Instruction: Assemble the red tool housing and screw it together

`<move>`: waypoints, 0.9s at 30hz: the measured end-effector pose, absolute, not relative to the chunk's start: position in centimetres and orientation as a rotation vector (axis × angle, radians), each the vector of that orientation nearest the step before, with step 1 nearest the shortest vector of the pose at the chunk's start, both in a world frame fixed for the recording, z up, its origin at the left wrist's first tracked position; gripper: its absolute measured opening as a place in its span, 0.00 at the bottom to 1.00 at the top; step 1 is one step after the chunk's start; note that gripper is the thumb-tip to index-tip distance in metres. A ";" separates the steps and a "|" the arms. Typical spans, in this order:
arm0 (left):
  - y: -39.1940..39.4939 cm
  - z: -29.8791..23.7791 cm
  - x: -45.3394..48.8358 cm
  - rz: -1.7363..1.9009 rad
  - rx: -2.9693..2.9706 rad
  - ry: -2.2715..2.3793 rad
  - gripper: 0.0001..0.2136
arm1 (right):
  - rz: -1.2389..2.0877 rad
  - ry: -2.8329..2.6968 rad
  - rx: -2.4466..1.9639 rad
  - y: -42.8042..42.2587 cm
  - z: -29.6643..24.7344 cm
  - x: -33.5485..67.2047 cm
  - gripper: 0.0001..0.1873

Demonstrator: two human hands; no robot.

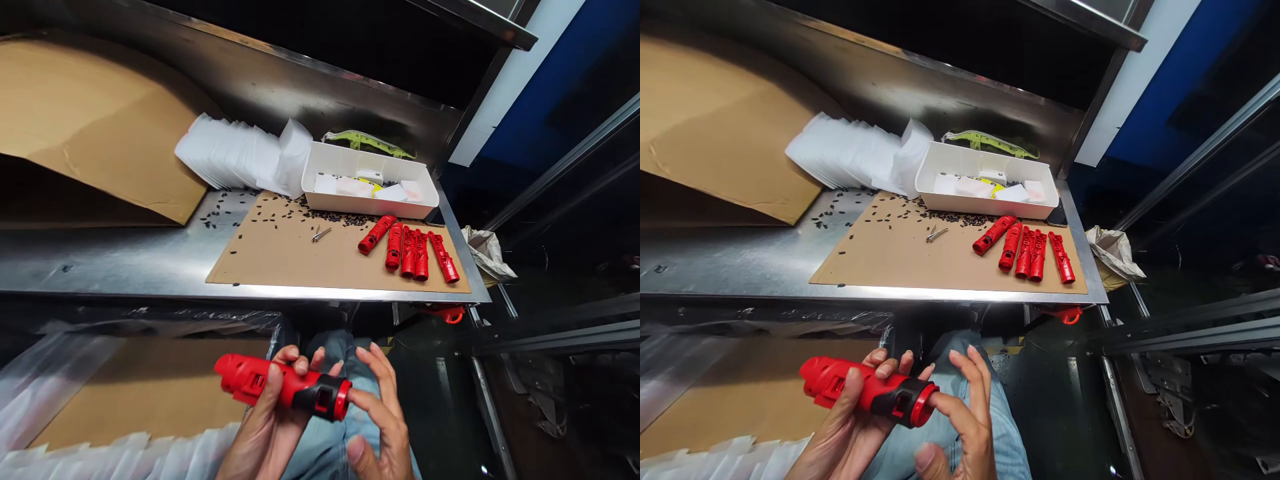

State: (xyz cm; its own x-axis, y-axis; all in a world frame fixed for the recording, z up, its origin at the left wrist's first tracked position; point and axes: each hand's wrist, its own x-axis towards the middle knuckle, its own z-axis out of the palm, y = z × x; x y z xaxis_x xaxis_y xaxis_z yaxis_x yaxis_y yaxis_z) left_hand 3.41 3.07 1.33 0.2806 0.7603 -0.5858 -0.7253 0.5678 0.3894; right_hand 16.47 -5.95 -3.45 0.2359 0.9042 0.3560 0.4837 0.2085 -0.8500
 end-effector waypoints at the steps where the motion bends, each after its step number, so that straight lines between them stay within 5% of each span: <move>1: 3.0 1.3 3.5 1.014 0.090 0.801 0.07 | 0.594 -1.366 -1.429 -5.8 -3.2 16.0 0.28; 6: 2.7 1.0 3.3 1.049 0.225 0.797 0.16 | 0.891 -1.249 -1.314 -4.9 -3.0 13.8 0.33; 18: 4.0 -1.2 1.8 0.884 0.033 0.723 0.12 | -0.006 -1.903 -1.302 -3.0 -2.1 16.9 0.14; 21: 4.1 -1.0 2.0 0.897 -0.023 0.715 0.05 | -0.084 -1.916 -1.276 -2.4 -2.2 17.2 0.11; 24: 4.5 -0.7 1.9 0.921 -0.050 0.753 0.19 | -0.078 -1.818 -1.281 -2.3 -2.6 16.7 0.12; 27: 4.6 -0.5 1.3 0.954 -0.024 0.765 0.09 | 0.077 -1.557 -1.326 -2.7 -3.1 16.7 0.20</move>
